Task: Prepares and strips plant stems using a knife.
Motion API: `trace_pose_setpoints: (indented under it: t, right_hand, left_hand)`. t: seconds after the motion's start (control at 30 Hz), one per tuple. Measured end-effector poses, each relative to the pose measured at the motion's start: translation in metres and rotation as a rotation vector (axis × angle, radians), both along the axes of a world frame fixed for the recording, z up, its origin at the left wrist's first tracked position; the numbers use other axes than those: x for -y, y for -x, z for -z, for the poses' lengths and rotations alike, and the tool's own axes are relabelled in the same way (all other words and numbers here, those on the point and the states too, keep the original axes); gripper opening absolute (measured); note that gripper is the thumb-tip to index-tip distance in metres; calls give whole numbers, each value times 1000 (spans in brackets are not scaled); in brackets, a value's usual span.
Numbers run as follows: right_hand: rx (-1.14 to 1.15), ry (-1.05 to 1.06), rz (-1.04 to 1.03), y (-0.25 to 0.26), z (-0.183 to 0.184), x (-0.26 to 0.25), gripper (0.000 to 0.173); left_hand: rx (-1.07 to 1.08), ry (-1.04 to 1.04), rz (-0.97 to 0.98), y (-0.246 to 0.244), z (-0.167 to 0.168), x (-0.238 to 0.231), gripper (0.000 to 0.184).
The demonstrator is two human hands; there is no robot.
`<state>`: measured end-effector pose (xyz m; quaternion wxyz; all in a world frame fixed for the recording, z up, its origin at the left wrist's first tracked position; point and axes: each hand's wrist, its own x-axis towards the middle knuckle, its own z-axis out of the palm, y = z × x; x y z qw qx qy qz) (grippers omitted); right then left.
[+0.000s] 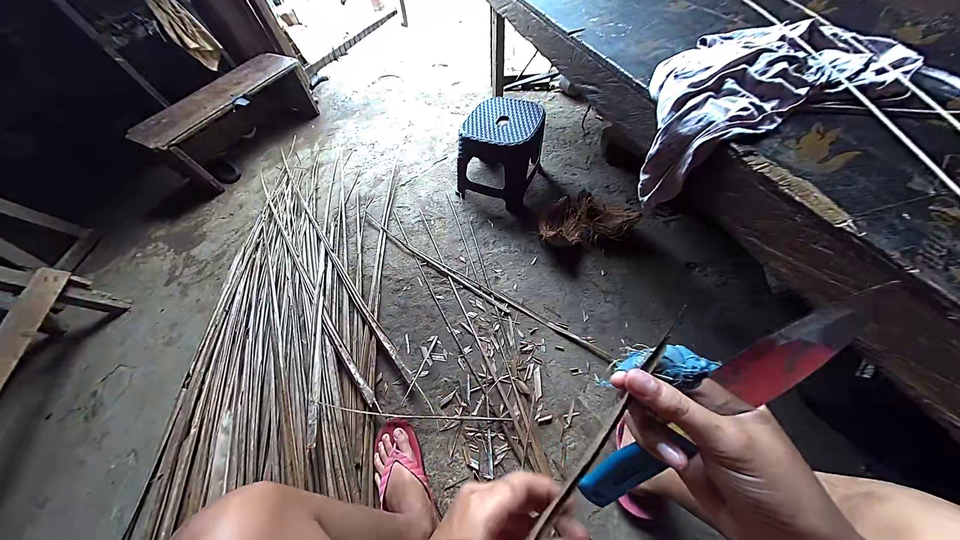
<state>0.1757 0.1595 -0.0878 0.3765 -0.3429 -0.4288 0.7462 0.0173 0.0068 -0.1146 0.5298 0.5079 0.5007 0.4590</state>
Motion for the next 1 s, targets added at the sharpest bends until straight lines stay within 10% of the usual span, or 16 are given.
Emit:
trace_pose_setpoints:
  t: [0.5, 0.67, 1.0]
  right_hand:
    - [56, -125, -195, 22, -9, -2, 3]
    - [96, -26, -385, 12, -21, -26, 80]
    - [19, 6, -571, 14, -32, -22, 17]
  left_hand:
    - [258, -104, -352, -8, -31, -59, 11]
    - [237, -116, -369, -4, -29, -61, 14]
    - [300, -72, -358, 6, -39, -63, 27]
